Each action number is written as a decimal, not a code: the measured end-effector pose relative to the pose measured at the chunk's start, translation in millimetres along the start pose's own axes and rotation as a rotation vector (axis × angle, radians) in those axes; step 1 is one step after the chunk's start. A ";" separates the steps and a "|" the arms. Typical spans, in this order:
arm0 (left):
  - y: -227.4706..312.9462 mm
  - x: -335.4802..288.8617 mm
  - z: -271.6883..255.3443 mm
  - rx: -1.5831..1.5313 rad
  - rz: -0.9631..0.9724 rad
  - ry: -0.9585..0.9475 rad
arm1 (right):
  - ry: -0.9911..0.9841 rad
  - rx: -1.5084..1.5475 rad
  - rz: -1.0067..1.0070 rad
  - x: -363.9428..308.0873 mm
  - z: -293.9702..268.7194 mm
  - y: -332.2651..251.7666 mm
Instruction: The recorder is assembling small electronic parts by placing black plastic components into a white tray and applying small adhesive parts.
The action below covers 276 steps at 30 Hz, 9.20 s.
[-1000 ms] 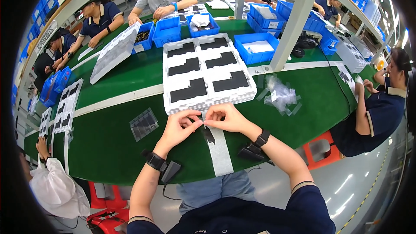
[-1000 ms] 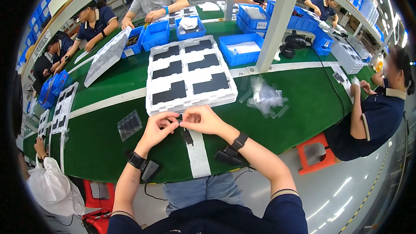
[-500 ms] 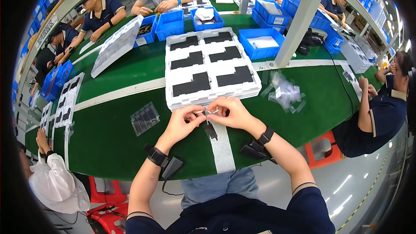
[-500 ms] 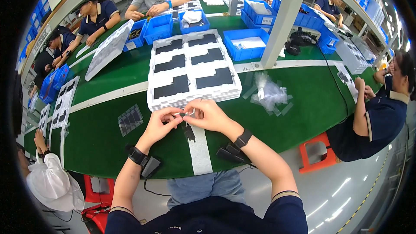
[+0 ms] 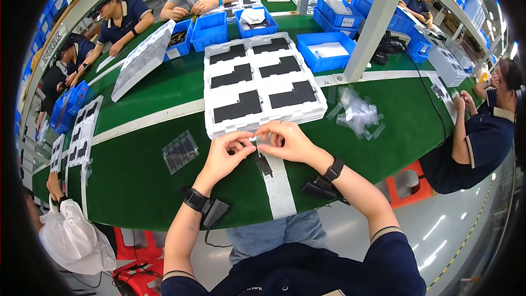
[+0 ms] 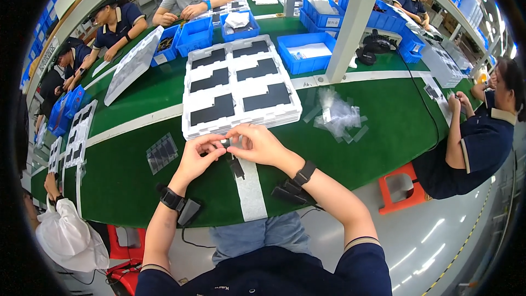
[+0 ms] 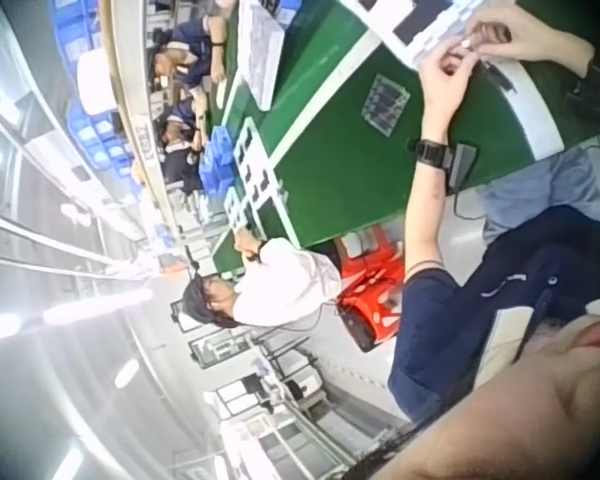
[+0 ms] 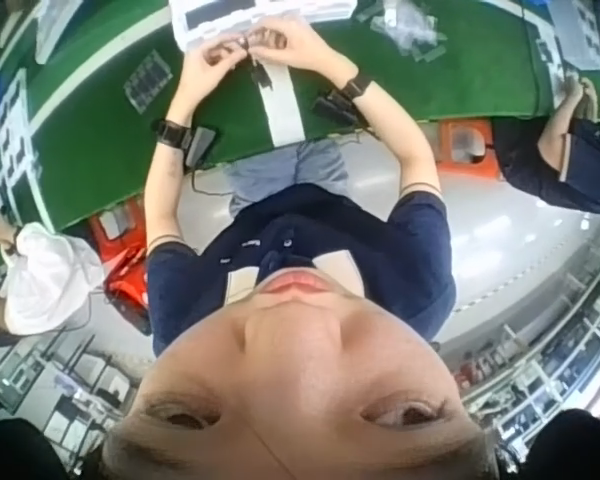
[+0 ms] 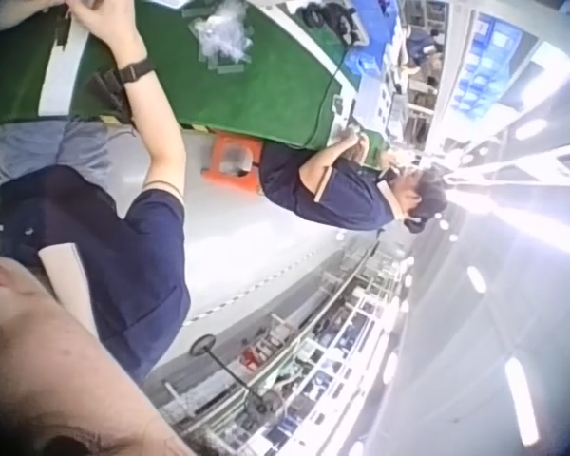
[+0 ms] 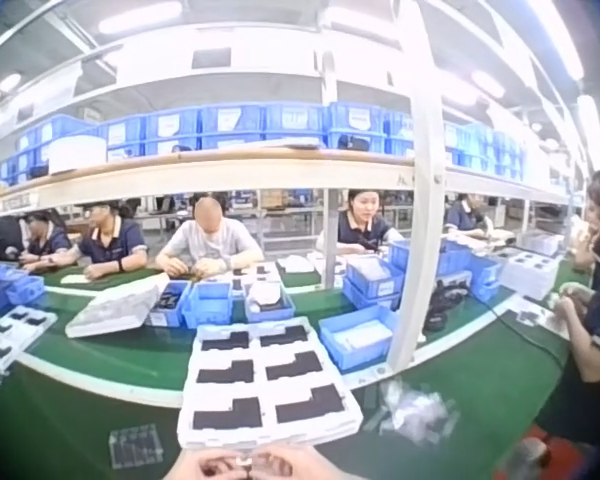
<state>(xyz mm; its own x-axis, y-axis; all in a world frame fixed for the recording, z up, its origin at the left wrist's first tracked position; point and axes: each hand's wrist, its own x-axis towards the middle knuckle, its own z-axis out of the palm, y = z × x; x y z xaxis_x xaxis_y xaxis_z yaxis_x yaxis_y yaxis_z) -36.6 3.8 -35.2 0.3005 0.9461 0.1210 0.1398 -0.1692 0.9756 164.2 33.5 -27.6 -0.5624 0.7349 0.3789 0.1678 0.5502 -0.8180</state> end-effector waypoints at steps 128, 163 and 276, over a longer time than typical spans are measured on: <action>7.4 -3.6 5.7 -0.248 -0.099 -0.121 | 0.048 -0.029 -0.160 -3.2 9.9 -8.6; 8.4 -4.4 3.4 -0.292 -0.033 -0.016 | 0.148 0.526 0.205 -4.4 1.4 -3.5; 19.0 -7.5 10.1 -0.402 -0.294 -0.099 | 0.137 -0.002 -0.348 -5.3 13.2 -9.6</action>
<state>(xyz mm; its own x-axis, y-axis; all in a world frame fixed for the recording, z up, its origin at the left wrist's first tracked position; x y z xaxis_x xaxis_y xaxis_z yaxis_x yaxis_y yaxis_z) -26.6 -9.3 -19.4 0.3936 0.9038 -0.1682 -0.1369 0.2385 0.9614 154.9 19.1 -27.5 -0.4725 0.5497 0.6889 -0.0132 0.7771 -0.6292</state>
